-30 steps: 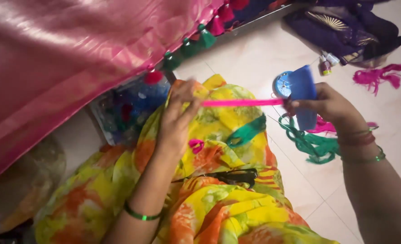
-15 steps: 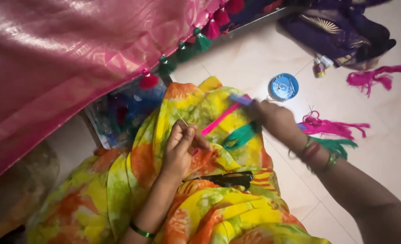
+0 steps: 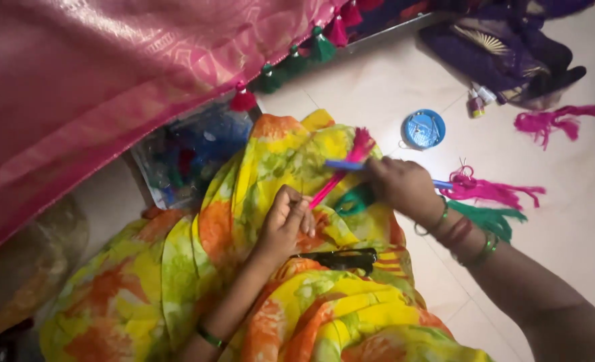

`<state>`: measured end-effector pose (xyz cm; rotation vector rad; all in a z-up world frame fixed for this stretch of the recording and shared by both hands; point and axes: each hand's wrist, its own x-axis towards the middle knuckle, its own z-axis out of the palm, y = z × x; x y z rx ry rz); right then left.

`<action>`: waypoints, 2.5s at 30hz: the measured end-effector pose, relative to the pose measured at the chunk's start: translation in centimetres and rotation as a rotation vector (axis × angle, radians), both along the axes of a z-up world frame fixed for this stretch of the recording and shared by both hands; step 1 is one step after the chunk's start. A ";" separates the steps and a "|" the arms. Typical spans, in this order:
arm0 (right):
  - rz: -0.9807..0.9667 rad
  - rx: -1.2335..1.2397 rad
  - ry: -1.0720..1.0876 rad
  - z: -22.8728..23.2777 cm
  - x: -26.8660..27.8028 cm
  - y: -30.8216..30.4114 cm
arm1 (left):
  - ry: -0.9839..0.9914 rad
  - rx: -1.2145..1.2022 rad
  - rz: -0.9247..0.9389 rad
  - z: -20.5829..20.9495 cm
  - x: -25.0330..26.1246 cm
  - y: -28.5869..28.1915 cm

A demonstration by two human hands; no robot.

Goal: The recorder is seen tying colorful thread tassels onto the edge of a pink sari using a needle, scissors, and a comb.

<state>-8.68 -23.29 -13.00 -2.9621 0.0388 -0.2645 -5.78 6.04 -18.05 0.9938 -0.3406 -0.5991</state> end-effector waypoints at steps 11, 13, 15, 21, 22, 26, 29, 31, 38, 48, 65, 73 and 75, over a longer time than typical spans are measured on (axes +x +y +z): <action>-0.431 0.148 -0.015 -2.0 2.5 -4.3 | -0.016 0.029 0.034 0.8 -0.2 -0.6; -0.445 0.100 -0.067 -2.2 2.2 -4.0 | -0.003 0.000 0.062 0.6 -0.1 -0.3; -0.286 0.081 -0.083 0.3 1.9 -1.2 | 0.024 -0.012 0.078 0.2 0.5 0.2; -0.103 0.079 -0.008 -0.5 1.4 -3.9 | 0.038 0.049 0.081 0.1 -0.4 2.0; -0.211 0.063 0.008 -1.3 1.6 -5.1 | 0.014 0.088 0.096 0.6 -0.5 2.4; -0.137 -0.022 0.007 -1.4 1.1 -2.3 | 0.005 0.130 0.137 0.3 -0.4 2.8; 0.098 0.042 -0.077 -1.0 0.5 -1.8 | 0.018 0.133 0.121 0.9 -0.9 2.7; -0.039 0.044 -0.065 -0.8 1.9 -3.0 | -0.007 0.133 0.123 1.2 -0.5 2.8; 0.181 -0.057 -0.081 -0.3 -0.5 -0.1 | 0.050 0.058 0.087 -0.7 -1.3 2.1; 0.133 0.011 -0.040 -0.3 -0.9 0.3 | 0.050 0.027 0.093 -0.8 -1.1 2.3; 0.035 0.002 0.032 -3.6 0.6 -5.9 | -0.009 0.049 0.258 3.7 1.4 7.3; -0.257 0.921 0.071 3.8 -1.1 -1.1 | -0.736 0.695 0.837 18.6 1.4 16.1; -0.225 0.766 0.241 7.2 -1.1 4.1 | -0.767 0.800 0.842 19.3 0.4 16.0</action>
